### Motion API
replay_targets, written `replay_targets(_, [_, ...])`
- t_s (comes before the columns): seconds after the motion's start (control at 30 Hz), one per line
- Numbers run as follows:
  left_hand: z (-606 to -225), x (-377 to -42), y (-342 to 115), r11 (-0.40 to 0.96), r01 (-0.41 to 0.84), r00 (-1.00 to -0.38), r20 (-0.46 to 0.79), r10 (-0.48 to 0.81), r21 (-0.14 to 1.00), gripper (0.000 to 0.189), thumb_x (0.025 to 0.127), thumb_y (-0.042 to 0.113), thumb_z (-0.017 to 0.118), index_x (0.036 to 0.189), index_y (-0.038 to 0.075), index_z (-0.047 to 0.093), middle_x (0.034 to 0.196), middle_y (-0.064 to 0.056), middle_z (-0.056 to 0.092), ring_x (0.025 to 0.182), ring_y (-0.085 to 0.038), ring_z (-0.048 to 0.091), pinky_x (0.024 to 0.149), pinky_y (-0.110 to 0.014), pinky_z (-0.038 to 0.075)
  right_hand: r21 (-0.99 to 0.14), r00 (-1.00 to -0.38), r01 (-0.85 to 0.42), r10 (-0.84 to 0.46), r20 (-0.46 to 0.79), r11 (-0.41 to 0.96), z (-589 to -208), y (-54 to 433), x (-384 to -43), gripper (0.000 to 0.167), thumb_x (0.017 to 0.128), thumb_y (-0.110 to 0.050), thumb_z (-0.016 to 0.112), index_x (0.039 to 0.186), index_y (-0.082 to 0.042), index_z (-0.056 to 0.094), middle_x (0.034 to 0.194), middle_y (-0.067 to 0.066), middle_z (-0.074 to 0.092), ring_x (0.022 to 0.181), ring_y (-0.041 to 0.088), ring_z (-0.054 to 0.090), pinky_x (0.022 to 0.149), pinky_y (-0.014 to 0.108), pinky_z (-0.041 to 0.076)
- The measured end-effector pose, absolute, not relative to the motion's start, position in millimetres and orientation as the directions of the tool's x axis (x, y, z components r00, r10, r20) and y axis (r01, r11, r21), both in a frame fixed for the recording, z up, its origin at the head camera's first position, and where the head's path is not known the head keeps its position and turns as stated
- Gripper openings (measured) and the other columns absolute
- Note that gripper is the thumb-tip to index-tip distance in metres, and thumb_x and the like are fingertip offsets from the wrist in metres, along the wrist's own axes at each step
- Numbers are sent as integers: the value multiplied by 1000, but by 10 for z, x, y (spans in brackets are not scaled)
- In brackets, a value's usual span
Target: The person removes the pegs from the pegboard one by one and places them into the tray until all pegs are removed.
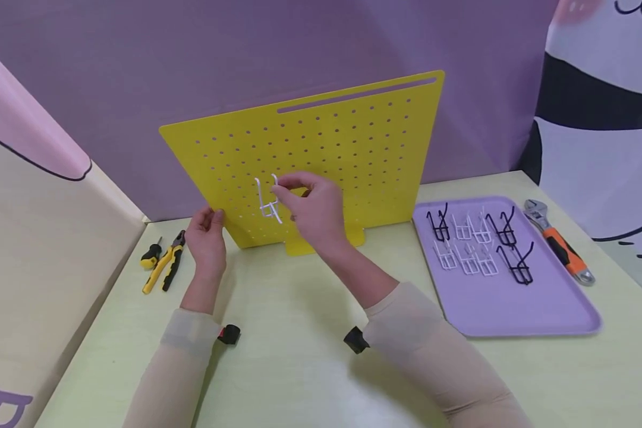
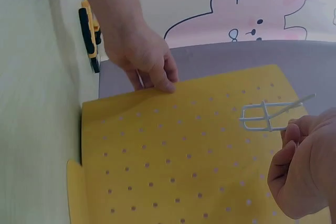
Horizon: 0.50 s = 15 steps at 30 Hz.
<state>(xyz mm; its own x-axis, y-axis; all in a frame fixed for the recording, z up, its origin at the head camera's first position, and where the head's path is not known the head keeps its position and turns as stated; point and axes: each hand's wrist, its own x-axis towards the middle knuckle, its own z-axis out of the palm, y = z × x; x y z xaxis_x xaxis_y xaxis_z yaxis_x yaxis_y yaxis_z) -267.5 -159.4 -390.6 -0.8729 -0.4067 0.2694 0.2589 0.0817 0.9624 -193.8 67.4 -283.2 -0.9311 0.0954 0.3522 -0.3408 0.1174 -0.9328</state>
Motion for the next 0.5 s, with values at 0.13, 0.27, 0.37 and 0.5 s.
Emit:
replay_targets(0.13, [-3908,-2677,-1608,67,265,-870,269,-413,962,28,100,23,66,122,7,67,114,-6,65,106,-17,59,97,-26,51,-937,-942,-311,82,327,158,-2900,869,-1897,17,90,-20,80,102,-7,77,101,3,71,57,23,53,52,25,50])
replay_targets(0.27, [-3912,-2688,-1597,82,272,-868,281,-409,959,27,100,22,65,123,6,67,114,-7,65,106,-17,59,96,-28,52,-947,-960,-241,90,264,211,-2979,1099,-1858,22,92,-23,78,106,-6,76,107,5,71,55,17,51,53,24,50])
replay_targets(0.37, [-3915,-2697,-1589,91,271,-867,284,-410,958,28,100,22,65,123,6,66,115,-7,66,107,-17,59,97,-27,51,-950,-970,-181,111,214,253,-3042,1283,-1820,27,92,-26,77,110,-6,75,111,6,70,56,15,52,52,23,49])
replay_targets(0.5, [-3911,-2700,-1587,93,271,-862,285,-420,958,28,100,22,65,123,6,67,114,-7,66,106,-17,60,96,-28,52,-941,-976,-124,135,174,315,-3134,1527,-1755,31,92,-32,77,112,-8,74,112,5,69,56,13,54,47,24,43])
